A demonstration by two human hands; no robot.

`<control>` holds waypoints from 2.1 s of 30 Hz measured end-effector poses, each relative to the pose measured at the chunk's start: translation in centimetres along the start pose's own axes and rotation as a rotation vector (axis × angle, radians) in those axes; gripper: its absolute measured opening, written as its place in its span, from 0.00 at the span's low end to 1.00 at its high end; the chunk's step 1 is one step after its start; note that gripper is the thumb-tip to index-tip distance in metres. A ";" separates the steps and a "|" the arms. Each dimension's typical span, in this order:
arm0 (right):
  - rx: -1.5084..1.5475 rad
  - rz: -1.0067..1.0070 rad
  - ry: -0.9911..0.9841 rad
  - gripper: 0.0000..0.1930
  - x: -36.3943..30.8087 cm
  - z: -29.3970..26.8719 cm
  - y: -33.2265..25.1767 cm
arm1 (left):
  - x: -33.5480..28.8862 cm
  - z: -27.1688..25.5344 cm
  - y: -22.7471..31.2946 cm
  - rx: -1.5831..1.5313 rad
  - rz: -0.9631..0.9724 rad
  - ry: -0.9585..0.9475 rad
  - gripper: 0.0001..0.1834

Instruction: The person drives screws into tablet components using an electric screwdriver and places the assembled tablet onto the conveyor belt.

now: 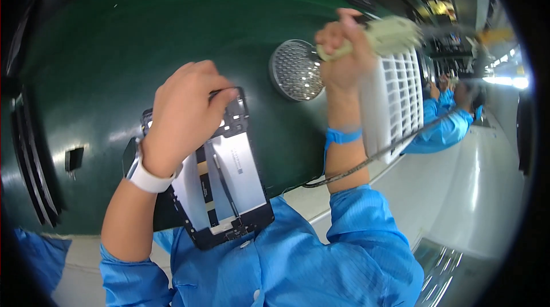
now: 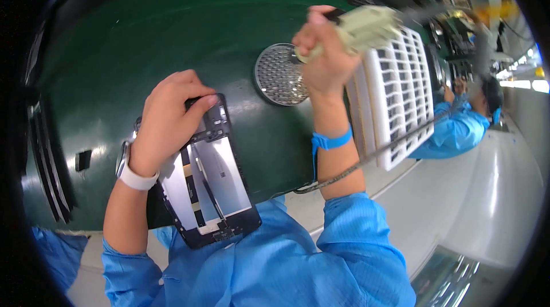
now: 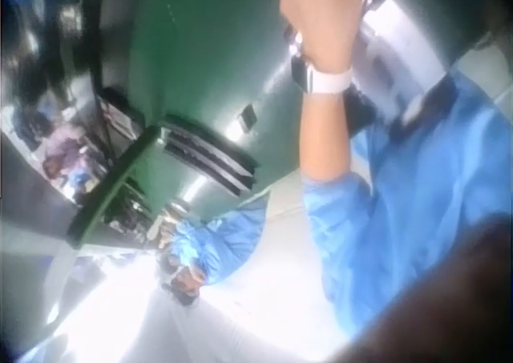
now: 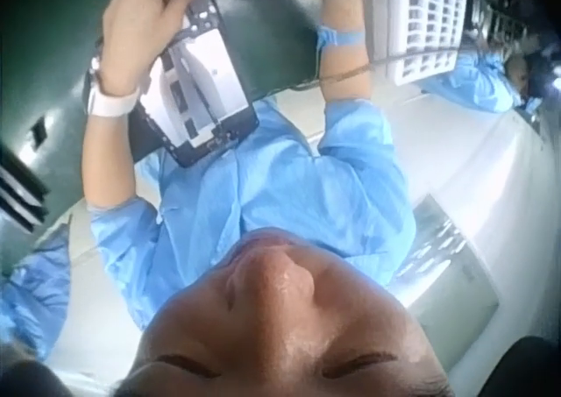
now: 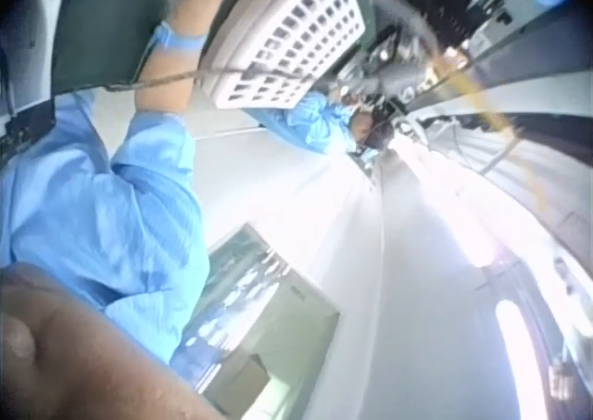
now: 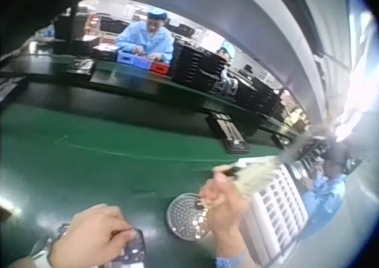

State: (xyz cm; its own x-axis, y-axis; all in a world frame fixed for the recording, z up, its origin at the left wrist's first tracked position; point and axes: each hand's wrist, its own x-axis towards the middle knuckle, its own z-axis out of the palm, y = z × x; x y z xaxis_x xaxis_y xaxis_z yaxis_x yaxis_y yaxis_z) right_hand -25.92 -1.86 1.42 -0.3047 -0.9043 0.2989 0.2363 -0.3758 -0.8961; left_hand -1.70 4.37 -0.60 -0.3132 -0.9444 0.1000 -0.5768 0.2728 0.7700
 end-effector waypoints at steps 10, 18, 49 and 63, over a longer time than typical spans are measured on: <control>0.171 0.168 -0.386 0.10 -6.4 7.1 -1.7 | -0.2 0.0 -1.2 -0.065 -0.005 0.024 0.04; 0.156 0.197 -0.384 0.08 -6.7 7.4 -0.5 | -0.3 0.3 -1.3 -0.052 0.018 0.072 0.04; 0.225 0.095 -0.452 0.18 -6.8 7.0 -2.0 | -0.4 -0.4 -1.5 -0.239 0.181 -0.011 0.08; 0.221 0.087 -0.475 0.18 -6.9 7.0 -2.7 | -0.2 -0.5 -1.3 -0.237 0.163 -0.021 0.06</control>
State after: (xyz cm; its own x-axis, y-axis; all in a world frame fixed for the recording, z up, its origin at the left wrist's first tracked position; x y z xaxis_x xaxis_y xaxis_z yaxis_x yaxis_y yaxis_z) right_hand -17.99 3.97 4.07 0.1640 -0.9070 0.3879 0.4462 -0.2825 -0.8492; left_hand -0.53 4.08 -1.34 -0.4043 -0.8869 0.2233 -0.3260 0.3679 0.8708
